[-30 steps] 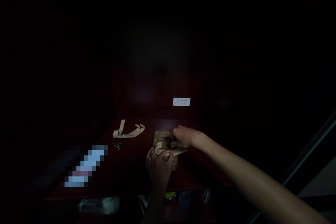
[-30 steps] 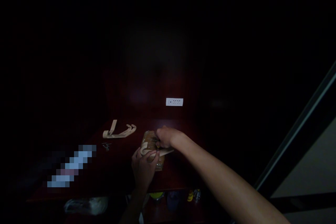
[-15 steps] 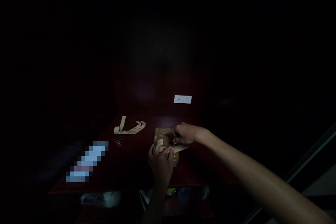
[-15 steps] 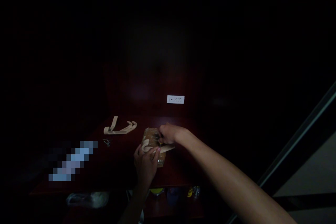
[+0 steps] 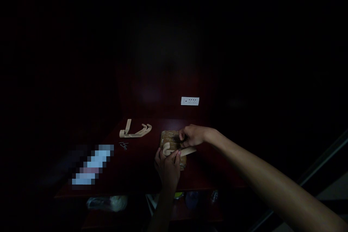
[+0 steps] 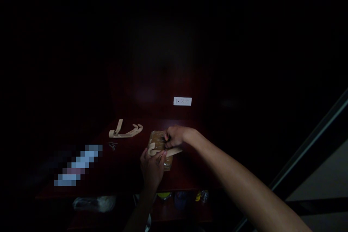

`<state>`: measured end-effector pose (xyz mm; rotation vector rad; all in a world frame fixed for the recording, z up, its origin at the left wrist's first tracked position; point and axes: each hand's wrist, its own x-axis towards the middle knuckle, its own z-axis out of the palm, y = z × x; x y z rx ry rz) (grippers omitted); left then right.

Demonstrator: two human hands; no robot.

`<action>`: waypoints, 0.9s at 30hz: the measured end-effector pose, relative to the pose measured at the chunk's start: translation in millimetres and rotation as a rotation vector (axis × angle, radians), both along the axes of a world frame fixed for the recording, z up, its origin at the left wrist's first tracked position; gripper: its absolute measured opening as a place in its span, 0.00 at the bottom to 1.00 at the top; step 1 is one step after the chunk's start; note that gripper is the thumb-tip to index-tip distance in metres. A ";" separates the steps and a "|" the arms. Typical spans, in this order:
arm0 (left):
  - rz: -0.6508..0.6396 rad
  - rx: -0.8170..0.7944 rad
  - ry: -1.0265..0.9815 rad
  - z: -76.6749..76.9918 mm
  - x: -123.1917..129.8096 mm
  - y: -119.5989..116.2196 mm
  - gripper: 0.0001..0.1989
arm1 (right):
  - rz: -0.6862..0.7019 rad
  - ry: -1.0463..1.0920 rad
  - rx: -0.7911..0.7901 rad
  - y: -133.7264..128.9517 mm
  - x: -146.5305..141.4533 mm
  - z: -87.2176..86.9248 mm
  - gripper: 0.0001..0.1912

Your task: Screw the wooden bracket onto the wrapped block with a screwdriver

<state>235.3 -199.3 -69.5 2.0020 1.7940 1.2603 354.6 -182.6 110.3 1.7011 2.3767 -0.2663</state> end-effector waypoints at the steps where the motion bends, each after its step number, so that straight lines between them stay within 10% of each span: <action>1: 0.002 0.000 0.002 -0.1 0.1 -0.1 0.13 | -0.001 0.000 -0.006 -1.0 -0.5 0.7 0.19; 27: 0.001 0.003 0.010 -0.2 1.5 -1.2 0.13 | -0.001 -0.226 0.216 -12.5 -19.4 1.8 0.18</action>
